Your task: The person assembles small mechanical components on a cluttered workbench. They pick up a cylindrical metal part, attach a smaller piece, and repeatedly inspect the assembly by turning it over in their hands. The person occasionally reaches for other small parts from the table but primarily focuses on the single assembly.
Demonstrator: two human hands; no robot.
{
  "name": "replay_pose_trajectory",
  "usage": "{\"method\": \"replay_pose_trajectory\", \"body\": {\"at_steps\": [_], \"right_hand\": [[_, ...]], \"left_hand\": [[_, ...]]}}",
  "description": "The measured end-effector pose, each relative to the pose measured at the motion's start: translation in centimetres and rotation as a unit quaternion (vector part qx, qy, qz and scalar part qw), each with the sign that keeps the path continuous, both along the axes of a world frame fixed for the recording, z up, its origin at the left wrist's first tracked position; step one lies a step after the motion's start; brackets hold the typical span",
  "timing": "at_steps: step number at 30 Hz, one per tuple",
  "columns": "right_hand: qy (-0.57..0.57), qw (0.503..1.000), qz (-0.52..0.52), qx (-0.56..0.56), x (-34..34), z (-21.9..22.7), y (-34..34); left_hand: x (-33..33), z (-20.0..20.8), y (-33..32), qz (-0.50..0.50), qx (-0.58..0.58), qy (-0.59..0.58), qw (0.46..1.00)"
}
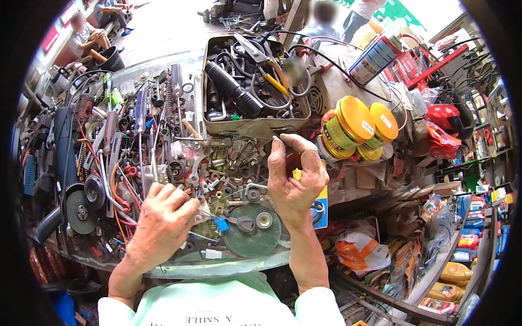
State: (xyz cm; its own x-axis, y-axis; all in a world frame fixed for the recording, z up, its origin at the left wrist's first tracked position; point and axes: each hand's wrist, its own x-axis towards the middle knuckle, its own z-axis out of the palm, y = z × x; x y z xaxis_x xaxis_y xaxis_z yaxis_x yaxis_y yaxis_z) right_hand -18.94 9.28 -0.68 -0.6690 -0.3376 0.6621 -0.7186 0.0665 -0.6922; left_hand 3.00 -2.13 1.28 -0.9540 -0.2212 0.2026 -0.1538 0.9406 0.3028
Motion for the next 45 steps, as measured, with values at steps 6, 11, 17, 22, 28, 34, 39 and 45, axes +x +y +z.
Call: {"method": "replay_pose_trajectory", "body": {"at_steps": [6, 11, 17, 22, 28, 34, 39, 45], "right_hand": [[0.054, 0.998, 0.038, 0.015, 0.6, 0.1, -0.1], [0.042, 0.996, 0.070, 0.023, 0.9, -0.4, -0.2], [0.057, 0.994, 0.091, 0.028, 1.2, -0.3, -0.5], [0.048, 0.994, 0.094, 0.039, 1.2, -0.2, -0.5], [0.048, 0.991, 0.111, 0.061, 1.7, 0.0, -0.4], [0.064, 0.990, 0.114, 0.046, 2.0, -0.3, -0.7], [0.061, 0.990, 0.113, 0.059, 2.0, -0.1, -0.6], [0.056, 0.990, 0.110, 0.064, 2.1, -0.3, -0.7]], "left_hand": [[-0.9, 0.2, 0.5, -0.012, 0.000, 0.010, 1.000], [-3.2, 0.8, -1.0, -0.006, -0.008, 0.015, 1.000], [-6.3, -0.7, -1.7, -0.006, -0.069, -0.042, 0.997], [-6.8, -1.1, -1.3, 0.008, -0.100, -0.037, 0.994], [-7.1, -1.5, -0.1, 0.043, -0.153, -0.014, 0.987], [-7.5, -1.7, 1.3, 0.073, -0.161, -0.020, 0.984], [-7.5, -1.8, 1.4, 0.088, -0.145, -0.009, 0.986], [-6.7, -2.2, 1.0, 0.100, -0.042, 0.040, 0.993]]}}
